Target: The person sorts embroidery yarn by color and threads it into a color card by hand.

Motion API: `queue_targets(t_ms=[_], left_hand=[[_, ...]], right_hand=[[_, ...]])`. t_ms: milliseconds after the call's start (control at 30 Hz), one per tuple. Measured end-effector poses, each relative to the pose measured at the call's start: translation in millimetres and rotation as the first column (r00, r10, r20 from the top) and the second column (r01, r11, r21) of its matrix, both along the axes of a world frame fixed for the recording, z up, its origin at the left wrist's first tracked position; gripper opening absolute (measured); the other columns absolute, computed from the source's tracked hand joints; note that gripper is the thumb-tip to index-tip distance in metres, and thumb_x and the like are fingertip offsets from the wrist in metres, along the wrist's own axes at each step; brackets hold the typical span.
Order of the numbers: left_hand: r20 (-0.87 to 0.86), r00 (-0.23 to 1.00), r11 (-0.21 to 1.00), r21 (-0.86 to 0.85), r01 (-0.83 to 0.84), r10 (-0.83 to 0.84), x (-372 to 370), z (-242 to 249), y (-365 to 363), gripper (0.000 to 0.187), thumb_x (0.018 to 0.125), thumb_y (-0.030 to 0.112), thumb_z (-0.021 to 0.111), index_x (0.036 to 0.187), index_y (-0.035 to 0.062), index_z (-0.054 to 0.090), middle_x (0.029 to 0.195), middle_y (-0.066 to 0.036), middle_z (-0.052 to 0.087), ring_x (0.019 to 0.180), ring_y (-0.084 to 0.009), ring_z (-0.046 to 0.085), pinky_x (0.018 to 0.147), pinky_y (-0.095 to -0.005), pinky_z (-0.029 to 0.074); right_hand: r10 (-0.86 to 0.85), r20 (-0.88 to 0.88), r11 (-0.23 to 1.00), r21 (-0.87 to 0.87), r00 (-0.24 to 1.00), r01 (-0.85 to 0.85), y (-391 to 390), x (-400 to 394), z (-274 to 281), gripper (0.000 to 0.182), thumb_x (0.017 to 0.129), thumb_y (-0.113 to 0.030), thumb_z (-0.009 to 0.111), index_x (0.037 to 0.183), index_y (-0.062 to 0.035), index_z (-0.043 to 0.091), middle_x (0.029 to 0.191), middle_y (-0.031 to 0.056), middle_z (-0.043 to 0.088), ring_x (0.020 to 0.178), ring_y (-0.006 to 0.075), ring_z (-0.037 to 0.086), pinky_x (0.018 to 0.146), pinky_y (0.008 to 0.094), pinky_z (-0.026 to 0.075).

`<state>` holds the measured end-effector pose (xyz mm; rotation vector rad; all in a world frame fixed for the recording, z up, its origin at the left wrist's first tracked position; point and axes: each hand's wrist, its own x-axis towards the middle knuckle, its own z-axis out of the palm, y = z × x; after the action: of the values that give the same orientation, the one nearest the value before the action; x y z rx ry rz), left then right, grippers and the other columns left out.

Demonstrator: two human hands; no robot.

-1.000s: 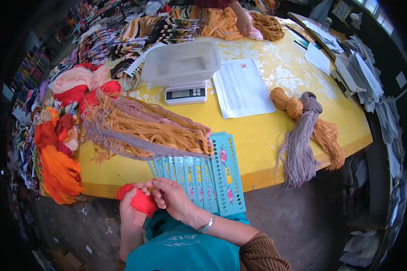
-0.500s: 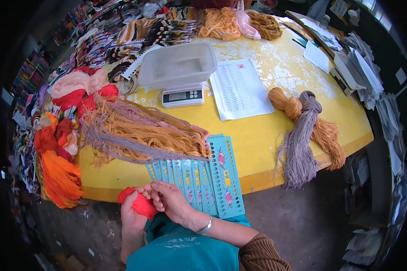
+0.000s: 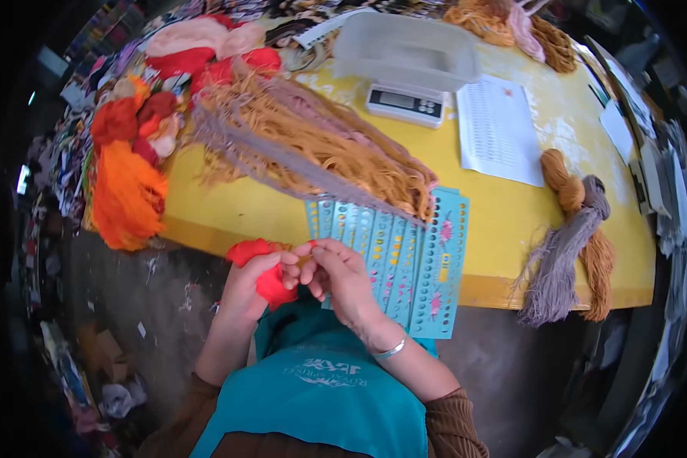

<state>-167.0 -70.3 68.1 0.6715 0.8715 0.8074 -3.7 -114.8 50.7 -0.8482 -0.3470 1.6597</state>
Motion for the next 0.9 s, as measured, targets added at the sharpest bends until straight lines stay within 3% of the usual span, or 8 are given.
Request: queue_targets(t_ms=[67, 200, 300, 467, 700, 833, 900], left_hand=[[-0.028, 0.997, 0.994, 0.069, 0.079, -0.077, 1, 4, 0, 0.019, 0.089, 0.009, 0.055, 0.092, -0.0055, 0.067, 0.073, -0.009, 0.062, 0.06, -0.0131, 0.055, 0.057, -0.0244, 0.042], [0.029, 0.989, 0.988, 0.055, 0.145, -0.146, -6, -6, -1, 0.017, 0.087, 0.007, 0.055, 0.092, -0.0063, 0.066, 0.071, -0.006, 0.058, 0.059, -0.0111, 0.052, 0.057, -0.0239, 0.041], [0.137, 0.991, 0.991, -0.134, 0.014, 0.005, -6, -2, -7, 0.018, 0.087, 0.01, 0.056, 0.092, -0.0047, 0.064, 0.073, -0.005, 0.058, 0.065, -0.0113, 0.054, 0.06, -0.0242, 0.042], [0.205, 0.979, 0.999, -0.042, 0.013, -0.004, -8, -3, -12, 0.014, 0.089, 0.011, 0.059, 0.091, -0.0018, 0.063, 0.075, -0.004, 0.058, 0.061, -0.0114, 0.053, 0.058, -0.0252, 0.043], [0.121, 0.992, 0.998, 0.046, -0.042, 0.037, -8, 5, -18, 0.01, 0.089, 0.008, 0.06, 0.09, -0.0019, 0.063, 0.075, -0.004, 0.058, 0.057, -0.0118, 0.052, 0.056, -0.0275, 0.046], [0.161, 0.987, 0.998, 0.054, -0.04, 0.031, -9, 5, -19, 0.011, 0.089, 0.006, 0.061, 0.094, -0.0028, 0.063, 0.079, -0.006, 0.061, 0.06, -0.0126, 0.055, 0.057, -0.0287, 0.049], [0.142, 0.984, 0.993, 0.029, -0.114, 0.108, -8, -3, -20, 0.013, 0.088, 0.005, 0.062, 0.098, -0.0036, 0.063, 0.084, -0.007, 0.064, 0.064, -0.013, 0.057, 0.059, -0.0293, 0.05]], right_hand=[[0.029, 0.037, 1.0, 0.009, 0.999, -0.029, -3, -2, 3, 0.024, 0.097, -0.016, 0.043, 0.1, -0.0003, 0.062, 0.069, 0.0055, 0.062, 0.049, 0.0101, 0.05, 0.044, 0.0206, 0.037], [0.098, 0.17, 0.994, 0.039, 0.981, -0.107, -9, -8, 12, 0.026, 0.098, -0.016, 0.042, 0.1, -0.0002, 0.063, 0.072, 0.007, 0.064, 0.049, 0.0094, 0.051, 0.044, 0.0198, 0.037], [0.135, 0.232, 0.986, 0.061, 0.963, -0.153, -13, -11, 14, 0.026, 0.098, -0.015, 0.042, 0.099, 0.0, 0.063, 0.073, 0.0077, 0.065, 0.049, 0.0092, 0.051, 0.044, 0.0196, 0.036], [0.166, 0.31, 0.981, 0.042, 0.936, -0.188, -16, -22, 14, 0.027, 0.098, -0.015, 0.041, 0.094, -0.0003, 0.063, 0.073, 0.0084, 0.066, 0.048, 0.0095, 0.051, 0.043, 0.0198, 0.037], [0.096, 0.289, 0.993, 0.035, 0.953, -0.11, -16, -32, 6, 0.026, 0.098, -0.016, 0.041, 0.09, -0.0012, 0.061, 0.072, 0.0098, 0.066, 0.046, 0.0106, 0.051, 0.042, 0.0208, 0.037], [0.025, 0.279, 0.999, 0.031, 0.96, -0.035, -17, -36, 4, 0.025, 0.098, -0.016, 0.041, 0.093, -0.0015, 0.06, 0.072, 0.011, 0.066, 0.045, 0.0111, 0.051, 0.041, 0.0209, 0.036], [0.008, 0.283, 0.999, 0.039, 0.959, -0.02, -18, -39, 4, 0.025, 0.098, -0.016, 0.04, 0.094, -0.0015, 0.06, 0.072, 0.011, 0.066, 0.045, 0.0111, 0.051, 0.04, 0.0209, 0.036]])
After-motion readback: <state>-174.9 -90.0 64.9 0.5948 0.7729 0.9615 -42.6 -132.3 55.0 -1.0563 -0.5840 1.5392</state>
